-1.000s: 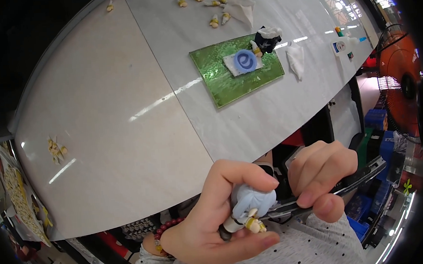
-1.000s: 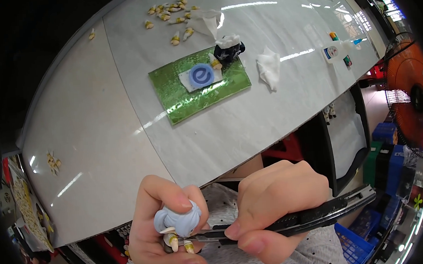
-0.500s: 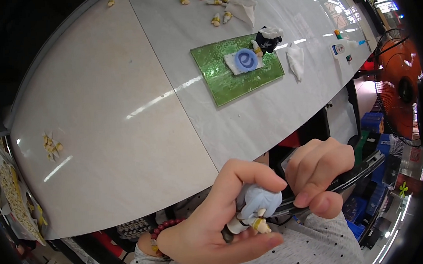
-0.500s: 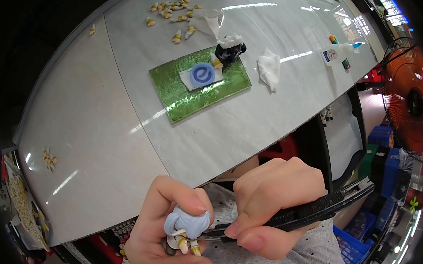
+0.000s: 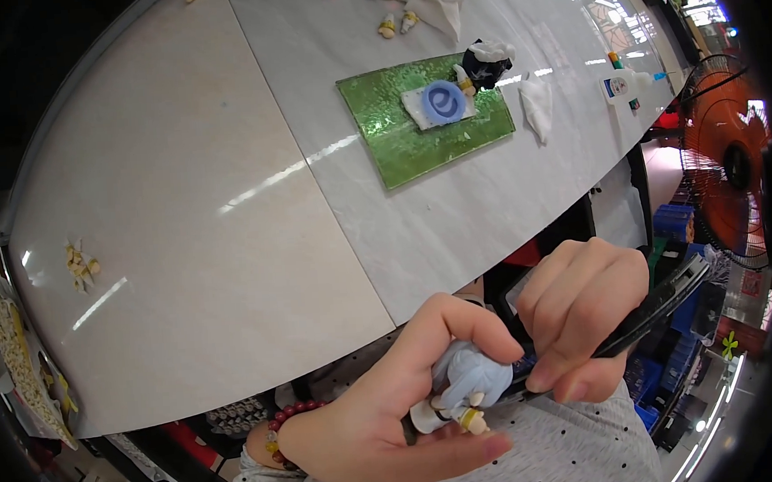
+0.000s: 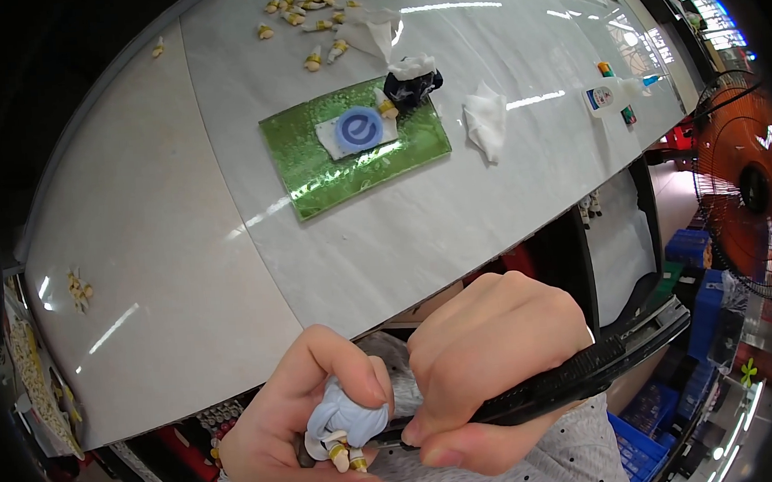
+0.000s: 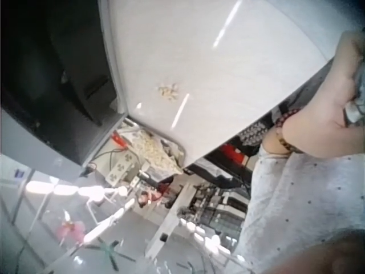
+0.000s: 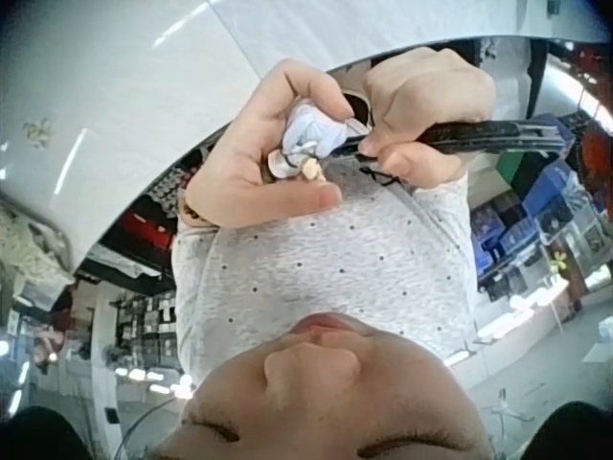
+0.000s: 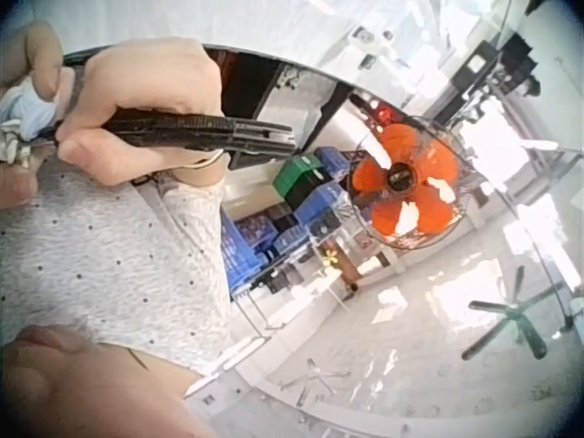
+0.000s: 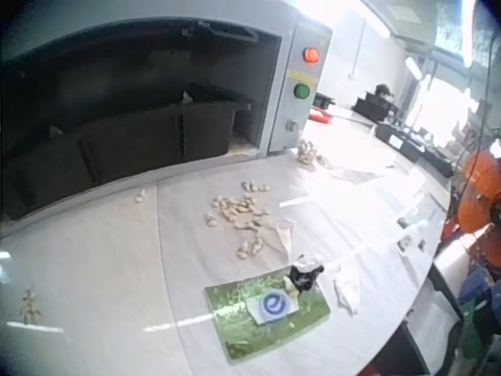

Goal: Carefully gluing small accessory parts onto miniature toy figurines using tweezers and glue.

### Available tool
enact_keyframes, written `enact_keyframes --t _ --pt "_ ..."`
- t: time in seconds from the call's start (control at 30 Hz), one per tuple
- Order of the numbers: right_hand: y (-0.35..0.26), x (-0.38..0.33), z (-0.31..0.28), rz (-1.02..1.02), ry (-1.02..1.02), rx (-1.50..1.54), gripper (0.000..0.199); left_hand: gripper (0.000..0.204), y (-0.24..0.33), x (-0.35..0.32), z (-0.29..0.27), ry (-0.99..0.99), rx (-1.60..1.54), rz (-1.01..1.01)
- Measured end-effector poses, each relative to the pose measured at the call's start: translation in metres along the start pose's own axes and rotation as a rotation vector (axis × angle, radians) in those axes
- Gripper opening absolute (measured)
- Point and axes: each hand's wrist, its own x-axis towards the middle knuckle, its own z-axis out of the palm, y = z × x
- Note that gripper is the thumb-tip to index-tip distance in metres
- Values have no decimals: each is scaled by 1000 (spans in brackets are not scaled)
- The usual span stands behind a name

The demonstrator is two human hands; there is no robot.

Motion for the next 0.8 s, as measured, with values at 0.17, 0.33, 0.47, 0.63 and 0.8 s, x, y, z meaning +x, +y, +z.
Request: enact_keyframes --t 0.17,0.33,0.47,0.63,0.8 --pt "-4 3 -1 41 -13 -9 12 46 1 -1 1 18 -9 -9" --pt "-7 -4 6 221 94 -71 13 48 -1 3 -4 3 50 118" --pt "-7 -10 12 106 209 -79 15 48 2 2 1 35 14 21" --pt "-3 -11 18 65 189 -172 15 48 -2 3 2 54 74 97" --pt "-1 -14 21 74 227 -211 14 46 1 3 3 51 47 36"
